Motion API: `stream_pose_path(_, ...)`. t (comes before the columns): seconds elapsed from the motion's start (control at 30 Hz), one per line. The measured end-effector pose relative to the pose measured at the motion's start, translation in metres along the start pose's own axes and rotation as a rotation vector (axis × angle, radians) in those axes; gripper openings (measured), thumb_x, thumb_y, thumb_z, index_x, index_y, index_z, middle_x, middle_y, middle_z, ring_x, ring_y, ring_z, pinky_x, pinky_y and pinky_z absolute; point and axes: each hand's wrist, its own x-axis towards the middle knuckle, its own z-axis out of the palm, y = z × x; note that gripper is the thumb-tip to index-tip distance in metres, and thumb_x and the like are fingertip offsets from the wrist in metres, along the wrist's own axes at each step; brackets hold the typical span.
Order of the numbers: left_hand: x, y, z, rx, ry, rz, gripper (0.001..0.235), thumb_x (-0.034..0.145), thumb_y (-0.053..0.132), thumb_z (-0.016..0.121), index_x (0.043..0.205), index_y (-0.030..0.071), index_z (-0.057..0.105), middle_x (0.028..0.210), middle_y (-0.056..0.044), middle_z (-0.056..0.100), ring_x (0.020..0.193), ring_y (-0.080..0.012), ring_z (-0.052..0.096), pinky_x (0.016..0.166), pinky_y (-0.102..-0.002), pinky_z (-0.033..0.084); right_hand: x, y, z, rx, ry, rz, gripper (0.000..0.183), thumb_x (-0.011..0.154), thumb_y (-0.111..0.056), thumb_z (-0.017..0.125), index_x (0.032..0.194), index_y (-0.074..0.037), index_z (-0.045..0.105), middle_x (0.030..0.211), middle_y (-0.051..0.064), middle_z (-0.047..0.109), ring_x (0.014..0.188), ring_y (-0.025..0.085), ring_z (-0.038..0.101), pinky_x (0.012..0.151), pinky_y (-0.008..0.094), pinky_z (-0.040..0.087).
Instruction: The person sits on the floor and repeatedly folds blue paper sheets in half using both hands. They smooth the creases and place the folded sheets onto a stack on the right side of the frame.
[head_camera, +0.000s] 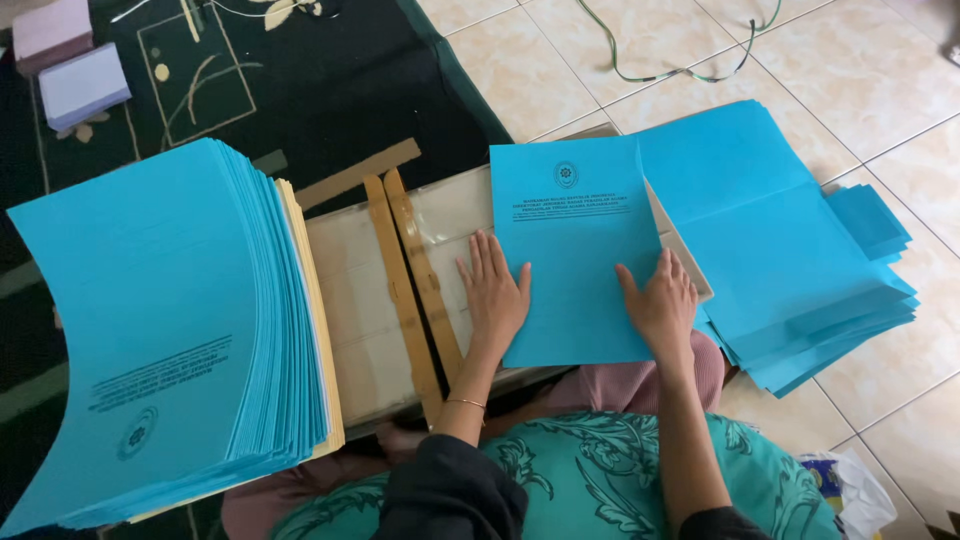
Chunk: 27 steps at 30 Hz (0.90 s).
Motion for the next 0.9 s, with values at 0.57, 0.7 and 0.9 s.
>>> stream_pose_path(0.57,-0.001,0.021,-0.148,-0.680,-0.004,0.105,0.084,0.112,0.041,0.053,0.168,0.007,-0.001,0.172,-0.026,-0.001,0.159,-0.0476,0.008,0.120,-0.078,0.009,-0.064,-0.119,-0.146,0.761,-0.271,-0.490,0.062,0.110,-0.044,0.028,0.162,-0.012,0.033,0.160,0.022,0.041,0.149,0.044,0.030,0.118,0.061,0.027)
stream_pose_path(0.7,-0.021,0.030,-0.213,-1.000,-0.060,0.107,0.075,0.112,0.037,0.053,0.168,0.011,0.011,0.172,-0.021,0.018,0.158,-0.0432,0.018,0.125,-0.065,0.020,-0.091,-0.149,-0.115,0.804,-0.406,-0.633,0.067,0.108,-0.047,0.023,0.165,-0.013,0.025,0.167,0.019,0.031,0.152,0.043,0.023,0.123,0.064,0.016)
stream_pose_path(0.9,-0.040,-0.010,-0.251,-1.011,-0.089,-0.039,0.067,0.107,0.043,0.055,0.161,0.010,0.036,0.143,-0.029,0.057,0.128,-0.0375,0.061,0.107,-0.051,0.049,-0.110,-0.169,-0.052,0.523,-0.469,-0.729,0.066,0.108,-0.047,0.035,0.168,-0.024,0.017,0.172,0.010,0.019,0.153,0.046,0.019,0.110,0.083,0.010)
